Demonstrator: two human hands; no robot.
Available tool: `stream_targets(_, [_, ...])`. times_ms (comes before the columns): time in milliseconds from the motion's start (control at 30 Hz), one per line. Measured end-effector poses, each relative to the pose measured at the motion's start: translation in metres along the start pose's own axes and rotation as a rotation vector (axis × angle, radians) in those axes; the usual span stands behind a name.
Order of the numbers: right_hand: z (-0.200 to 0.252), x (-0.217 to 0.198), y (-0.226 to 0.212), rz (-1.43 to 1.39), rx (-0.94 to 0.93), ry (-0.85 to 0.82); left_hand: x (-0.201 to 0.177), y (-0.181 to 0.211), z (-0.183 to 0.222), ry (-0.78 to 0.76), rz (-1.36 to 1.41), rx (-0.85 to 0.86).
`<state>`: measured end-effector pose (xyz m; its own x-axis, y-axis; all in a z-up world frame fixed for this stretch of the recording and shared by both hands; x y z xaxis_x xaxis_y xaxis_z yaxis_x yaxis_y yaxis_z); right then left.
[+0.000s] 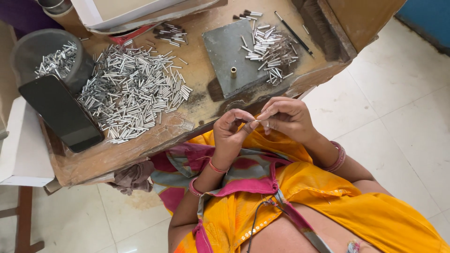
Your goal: Manufacturing and inspecting small metallic tube components at a workbench.
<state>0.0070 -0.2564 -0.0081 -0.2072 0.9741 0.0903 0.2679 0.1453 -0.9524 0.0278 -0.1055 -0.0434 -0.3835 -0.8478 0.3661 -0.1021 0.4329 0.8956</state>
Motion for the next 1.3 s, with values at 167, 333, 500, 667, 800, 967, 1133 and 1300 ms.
stream_targets(167, [0.0,0.003,0.007,-0.053,0.003,-0.016,-0.004,-0.006,0.0,0.0,0.019,-0.017])
stream_targets(333, [0.001,0.003,0.022,-0.127,0.033,-0.028,-0.002,-0.003,-0.001,-0.018,0.025,-0.007])
stream_targets(500, [0.004,-0.004,0.047,-0.185,0.077,0.003,0.001,0.0,-0.001,-0.04,-0.082,0.002])
stream_targets(667, [0.006,-0.007,0.057,-0.246,0.084,0.009,0.005,0.013,-0.003,-0.018,-0.254,0.074])
stream_targets(800, [0.007,-0.011,0.065,-0.26,0.077,0.009,0.011,0.03,-0.006,-0.003,-0.479,0.16])
stream_targets(967, [0.007,-0.014,0.068,-0.243,0.063,-0.005,0.016,0.032,-0.007,-0.013,-0.544,0.188])
stream_targets(1133, [0.008,-0.016,0.073,-0.202,0.111,0.01,0.018,0.032,-0.008,-0.025,-0.585,0.205])
stream_targets(1300, [0.008,-0.016,0.08,-0.221,0.087,0.012,0.018,0.032,-0.009,-0.023,-0.593,0.212])
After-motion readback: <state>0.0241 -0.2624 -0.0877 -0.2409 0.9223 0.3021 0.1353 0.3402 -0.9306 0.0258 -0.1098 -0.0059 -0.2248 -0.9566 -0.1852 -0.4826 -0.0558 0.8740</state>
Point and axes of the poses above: each hand's wrist, its own z-axis away from the middle knuckle, its own x-axis out of the palm, y = z × x, the point moved 9 cm from there along -z, towards the middle knuckle, and after that the axes turned 4 degrees about y, right-handed, at the moved point
